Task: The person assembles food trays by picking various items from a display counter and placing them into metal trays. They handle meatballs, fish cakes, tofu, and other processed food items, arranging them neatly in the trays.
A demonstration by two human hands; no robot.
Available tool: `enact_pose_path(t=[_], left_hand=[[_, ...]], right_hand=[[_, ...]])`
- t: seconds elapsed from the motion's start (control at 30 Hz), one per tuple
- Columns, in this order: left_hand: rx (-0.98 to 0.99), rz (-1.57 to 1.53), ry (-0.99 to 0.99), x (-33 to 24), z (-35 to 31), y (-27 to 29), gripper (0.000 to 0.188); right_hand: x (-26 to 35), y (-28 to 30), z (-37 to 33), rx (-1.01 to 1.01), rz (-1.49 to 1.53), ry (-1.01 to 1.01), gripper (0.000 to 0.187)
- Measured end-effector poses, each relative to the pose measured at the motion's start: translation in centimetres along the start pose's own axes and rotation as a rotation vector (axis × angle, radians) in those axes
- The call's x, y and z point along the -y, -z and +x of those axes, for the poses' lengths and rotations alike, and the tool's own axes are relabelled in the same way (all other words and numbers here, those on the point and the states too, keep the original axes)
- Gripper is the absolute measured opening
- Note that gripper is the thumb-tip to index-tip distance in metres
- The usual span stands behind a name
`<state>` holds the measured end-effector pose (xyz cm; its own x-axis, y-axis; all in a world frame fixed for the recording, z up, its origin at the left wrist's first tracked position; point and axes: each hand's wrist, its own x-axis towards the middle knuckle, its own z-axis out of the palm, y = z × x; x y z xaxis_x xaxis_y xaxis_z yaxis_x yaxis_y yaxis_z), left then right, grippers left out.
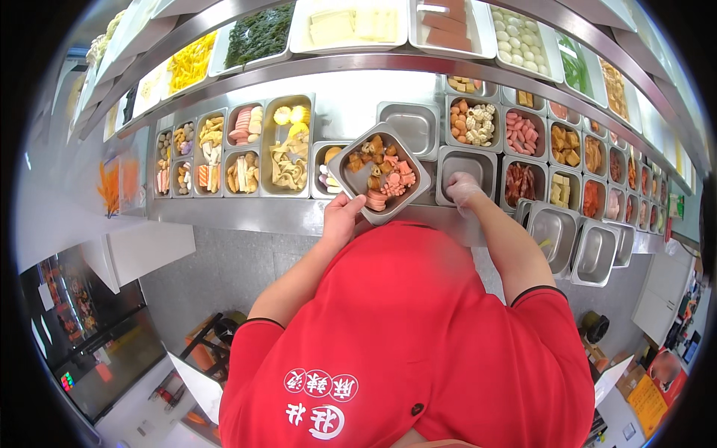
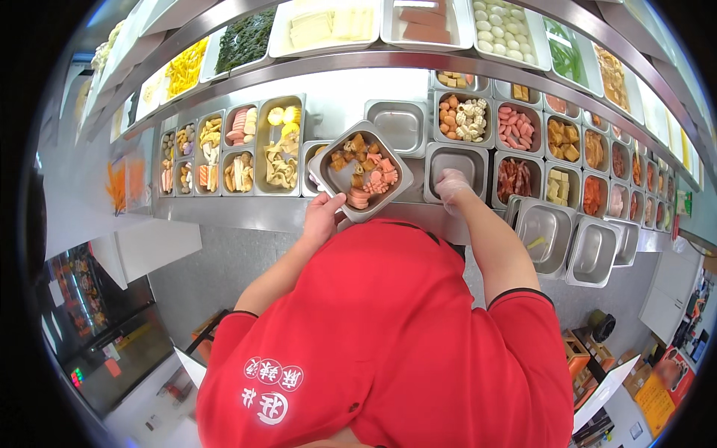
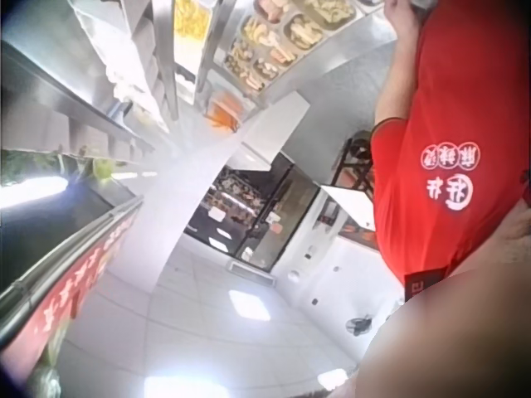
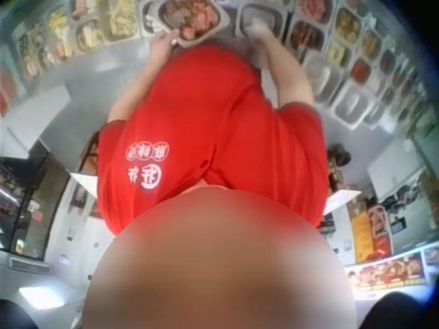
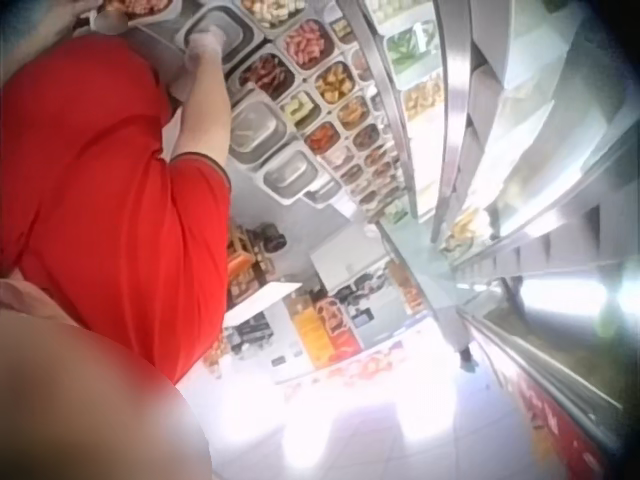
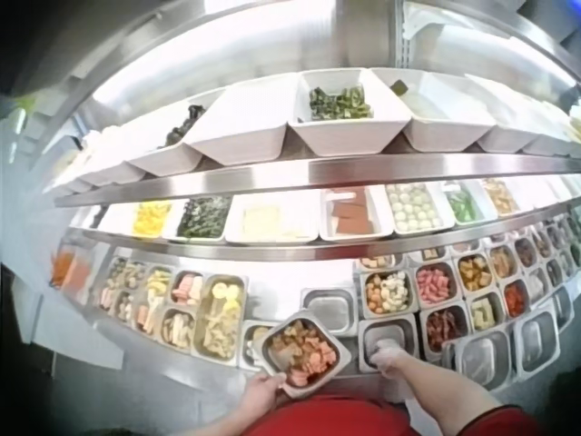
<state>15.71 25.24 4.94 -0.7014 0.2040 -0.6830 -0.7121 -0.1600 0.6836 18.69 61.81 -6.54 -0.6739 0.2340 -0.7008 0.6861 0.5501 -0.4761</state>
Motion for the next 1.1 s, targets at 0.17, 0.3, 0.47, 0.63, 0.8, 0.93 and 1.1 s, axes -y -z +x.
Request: enact_pose_path(t=[0.17, 0.3, 0.47, 0.63, 0.8, 0.93, 1.1], left_hand=[[-0.009, -0.071, 0.002, -0.3, -0.4, -0.4, 0.011], [-0.009, -0.049, 0.03, -0.1, -0.9, -1.5, 0.008], [0.003, -0.022, 0.109, -0.3, -1.9, -2.8, 0.005], [-0.021, -0.093, -0.015, 0.0, -3.3, -2.8, 0.006], [0.017, -0.041, -0.132, 1.6, -2.9, -2.3, 0.01], [0.072, -0.011, -0.151, 3.0, -2.3, -2.5, 0.012], [0.089, -0.124, -0.094, 3.5, -1.9, -4.0, 0.007]], right_hand=[[5.4, 2.0, -2.8, -0.721, 0.126, 0.389, 0.016], [13.8, 2.1, -8.3, -0.606, 0.193, 0.692, 0.024], [19.8, -2.1, -13.2, -0.298, -0.018, 0.806, 0.046], [19.0, -1.2, -12.8, -0.358, -0.049, 0.677, 0.033], [20.3, 1.6, -13.6, -0.142, -0.457, 0.572, 0.029], [23.7, 1.8, -14.9, 0.03, -0.635, 0.346, 0.033], [23.4, 2.0, -15.4, 0.004, -0.652, 0.314, 0.037]])
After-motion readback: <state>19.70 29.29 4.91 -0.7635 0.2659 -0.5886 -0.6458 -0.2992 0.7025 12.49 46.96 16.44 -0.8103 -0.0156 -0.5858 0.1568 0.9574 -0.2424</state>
